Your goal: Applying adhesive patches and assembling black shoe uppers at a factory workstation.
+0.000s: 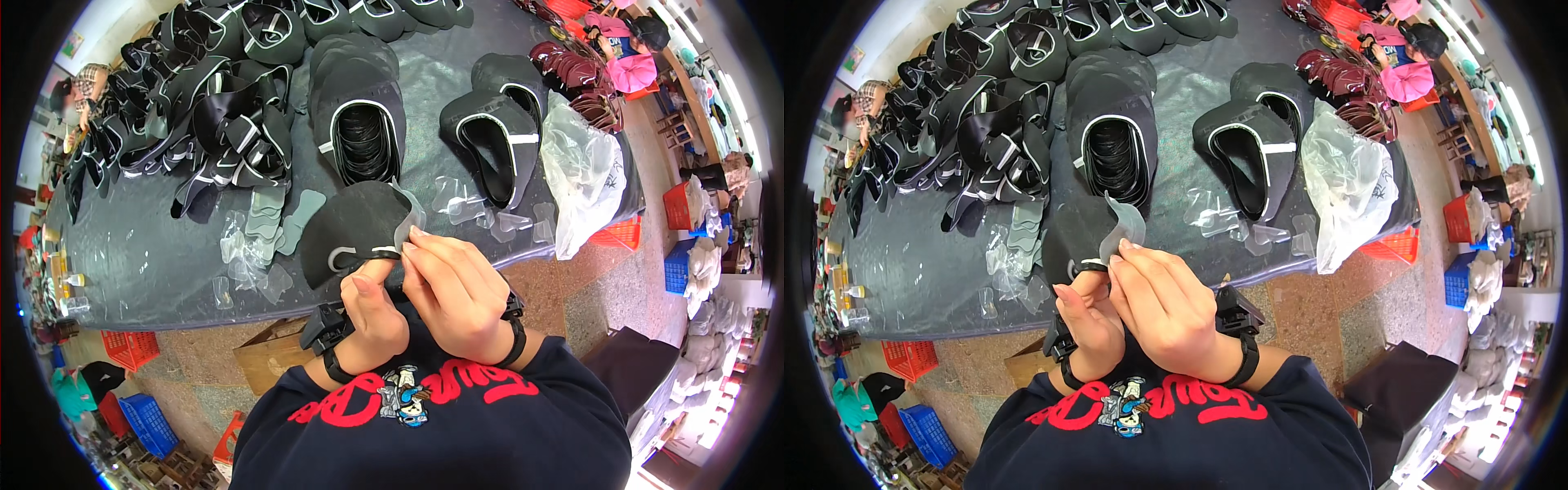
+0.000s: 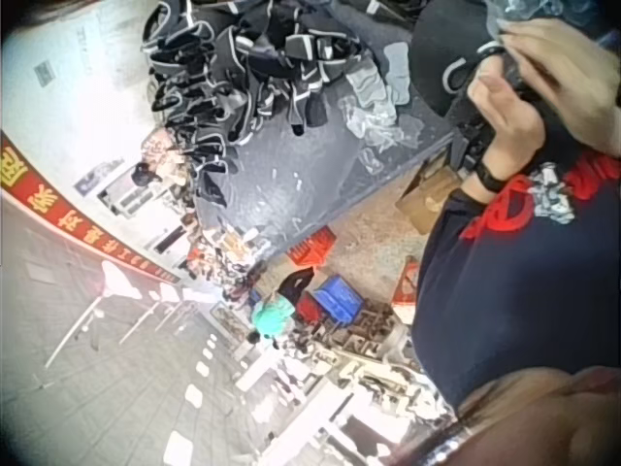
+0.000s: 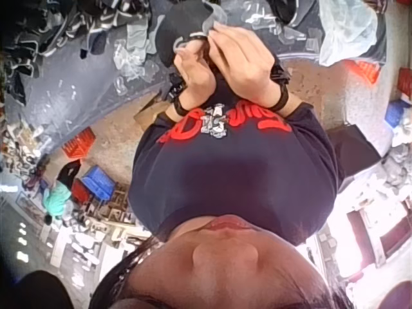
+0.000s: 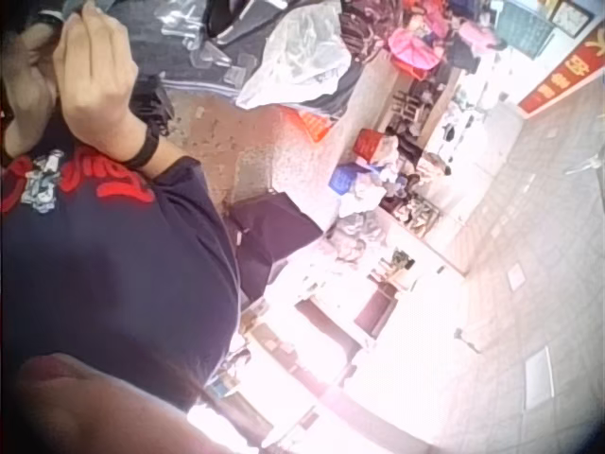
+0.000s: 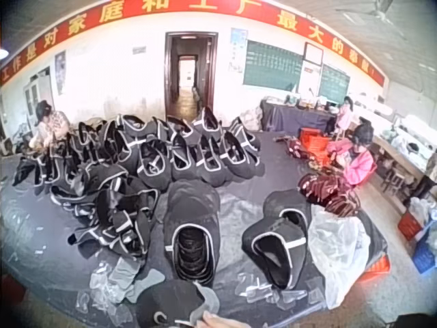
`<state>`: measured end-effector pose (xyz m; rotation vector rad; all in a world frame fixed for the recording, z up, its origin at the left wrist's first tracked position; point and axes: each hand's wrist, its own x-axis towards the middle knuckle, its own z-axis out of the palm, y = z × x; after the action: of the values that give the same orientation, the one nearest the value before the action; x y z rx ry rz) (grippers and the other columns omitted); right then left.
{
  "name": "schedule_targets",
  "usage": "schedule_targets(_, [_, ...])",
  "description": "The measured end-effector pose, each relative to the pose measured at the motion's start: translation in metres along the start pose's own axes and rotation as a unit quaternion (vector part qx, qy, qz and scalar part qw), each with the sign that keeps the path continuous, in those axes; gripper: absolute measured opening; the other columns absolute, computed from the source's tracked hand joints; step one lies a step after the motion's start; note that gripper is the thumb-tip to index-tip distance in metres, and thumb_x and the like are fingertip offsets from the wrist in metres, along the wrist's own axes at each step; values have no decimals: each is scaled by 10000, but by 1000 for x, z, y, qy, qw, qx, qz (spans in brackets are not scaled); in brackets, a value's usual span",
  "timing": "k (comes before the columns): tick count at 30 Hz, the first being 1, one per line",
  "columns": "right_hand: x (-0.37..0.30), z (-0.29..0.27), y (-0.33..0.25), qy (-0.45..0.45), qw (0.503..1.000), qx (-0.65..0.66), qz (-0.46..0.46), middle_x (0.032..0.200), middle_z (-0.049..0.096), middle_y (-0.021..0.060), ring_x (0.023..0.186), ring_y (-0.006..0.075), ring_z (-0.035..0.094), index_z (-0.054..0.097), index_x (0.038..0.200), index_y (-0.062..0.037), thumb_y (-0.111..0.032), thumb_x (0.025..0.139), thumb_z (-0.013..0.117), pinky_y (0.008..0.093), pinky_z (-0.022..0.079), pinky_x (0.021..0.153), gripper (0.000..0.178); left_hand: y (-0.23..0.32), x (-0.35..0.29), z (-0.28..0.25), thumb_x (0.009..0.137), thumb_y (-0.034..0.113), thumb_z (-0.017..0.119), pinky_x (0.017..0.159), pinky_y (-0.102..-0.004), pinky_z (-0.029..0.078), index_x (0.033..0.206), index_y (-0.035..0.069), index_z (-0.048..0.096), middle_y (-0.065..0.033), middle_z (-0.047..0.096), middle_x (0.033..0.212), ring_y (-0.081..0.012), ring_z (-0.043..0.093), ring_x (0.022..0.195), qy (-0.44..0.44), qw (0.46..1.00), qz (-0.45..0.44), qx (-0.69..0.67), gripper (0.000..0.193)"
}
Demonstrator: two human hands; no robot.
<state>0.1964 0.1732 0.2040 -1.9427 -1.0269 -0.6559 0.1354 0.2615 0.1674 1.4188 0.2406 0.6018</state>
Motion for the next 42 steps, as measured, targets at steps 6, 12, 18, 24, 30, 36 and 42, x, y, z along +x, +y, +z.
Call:
schedule_targets(6, [-2,3,-2,15,1000,-8,-2,794,611,165,703,259,621,595,780,84,43,632,651,300,528,628,163,-2,2,-2,939,348,198,715,-325,455,932,-130,580,-230,616,877,-308,617,807,-17,997,30,63,612])
schedule_targets(12, [-4,4,-3,15,1000,-8,26,795,610,161,697,264,619,590,779,78,45,617,656,300,527,624,177,-2,0,-4,939,321,206,718,-331,456,918,-124,582,-240,615,873,-327,619,804,-28,996,21,77,582])
schedule_targets(18, [-5,8,0,20,1000,13,4,805,614,163,700,265,621,590,766,71,27,621,656,302,526,617,165,-5,1,-6,937,320,207,700,-332,454,909,-122,578,-245,610,848,-330,617,779,-4,997,41,68,578])
schedule_targets(24, [-2,8,-4,8,1000,-12,24,812,623,168,713,275,625,585,765,64,56,611,667,309,520,628,175,-3,1,-8,934,310,217,682,-336,455,901,-119,583,-242,612,843,-329,619,760,-35,996,14,86,565])
schedule_targets(30, [-2,7,-1,7,997,19,80,790,614,109,694,247,586,601,746,18,48,585,663,297,480,589,174,-13,0,-10,933,303,232,660,-333,450,890,-116,590,-226,616,801,-313,617,733,-20,994,20,102,553])
schedule_targets(36, [2,4,2,-3,991,60,122,765,603,54,729,210,516,615,707,-24,37,586,650,288,419,619,139,-7,2,-7,940,303,232,685,-302,447,899,-123,589,-205,625,817,-253,612,748,-6,999,-25,35,557])
schedule_targets(42, [2,3,6,-23,986,82,146,771,607,54,730,205,524,626,718,-23,23,604,649,286,420,631,125,-7,6,-2,949,409,208,670,-241,413,837,-121,582,-136,606,780,-164,567,735,23,999,-41,-3,659])
